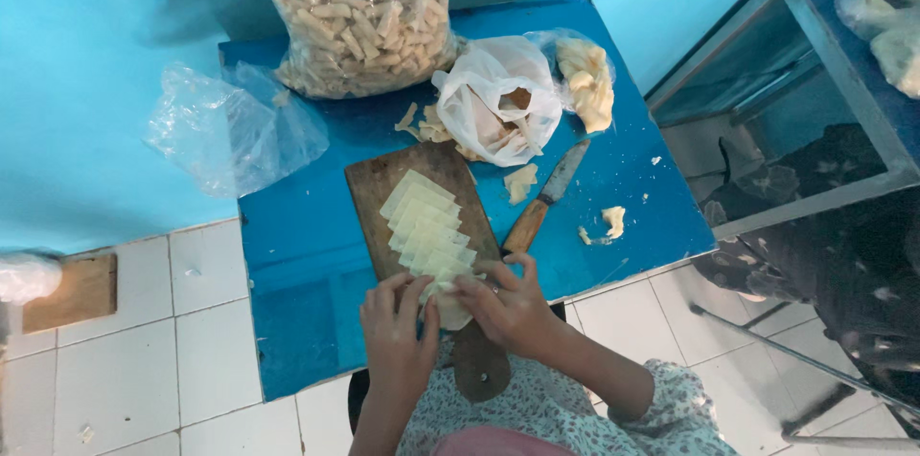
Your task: The person cuts sheets of dough into small squares with a knife on a wooden cutting board, stacks the cut squares, and places dough scraps into a plastic bag on the table.
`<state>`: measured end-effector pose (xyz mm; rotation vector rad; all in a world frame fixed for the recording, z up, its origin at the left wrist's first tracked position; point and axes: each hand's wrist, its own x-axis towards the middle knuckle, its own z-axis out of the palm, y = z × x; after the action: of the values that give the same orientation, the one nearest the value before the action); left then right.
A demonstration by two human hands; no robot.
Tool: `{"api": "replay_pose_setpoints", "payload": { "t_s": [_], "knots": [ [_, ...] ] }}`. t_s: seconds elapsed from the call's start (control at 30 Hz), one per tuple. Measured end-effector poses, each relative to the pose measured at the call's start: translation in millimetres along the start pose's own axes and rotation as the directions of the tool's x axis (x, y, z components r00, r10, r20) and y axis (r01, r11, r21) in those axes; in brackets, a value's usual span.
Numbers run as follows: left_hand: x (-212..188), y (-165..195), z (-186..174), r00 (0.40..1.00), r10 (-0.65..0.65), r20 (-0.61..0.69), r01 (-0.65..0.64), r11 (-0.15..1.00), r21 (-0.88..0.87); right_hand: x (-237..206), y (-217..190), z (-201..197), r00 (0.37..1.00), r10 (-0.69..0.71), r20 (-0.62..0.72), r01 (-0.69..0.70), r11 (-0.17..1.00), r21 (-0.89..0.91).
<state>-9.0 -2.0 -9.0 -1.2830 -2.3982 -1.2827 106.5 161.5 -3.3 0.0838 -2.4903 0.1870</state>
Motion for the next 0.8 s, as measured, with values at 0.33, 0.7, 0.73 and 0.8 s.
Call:
{"api": "replay_pose_setpoints", "payload": {
  "t_s": [0.33, 0.7, 0.73, 0.8],
  "knots": [
    [19, 9, 3, 0.999, 0.041, -0.021, -0.043, 0.993, -0.111, 14, 24, -8, 0.683, 0.551, 0.479, -0.639, 0.132, 0.758],
    [17, -3, -1, 0.991, -0.048, -0.122, 0.026, 0.983, -0.180, 131, 75, -57, 0.927, 0.321, -0.195, -0.076, 0.669, 0.739],
    [15, -4, 0, 0.990, -0.049, -0.136, 0.027, 0.987, -0.161, 159, 92, -60, 0.899, 0.328, -0.292, -0.047, 0.733, 0.678],
    [11, -6, 1, 0.995, -0.067, -0.080, 0.059, 0.993, -0.098, 243, 136, -57, 0.820, 0.118, -0.560, 0.167, 0.887, 0.431]
  ]
}}
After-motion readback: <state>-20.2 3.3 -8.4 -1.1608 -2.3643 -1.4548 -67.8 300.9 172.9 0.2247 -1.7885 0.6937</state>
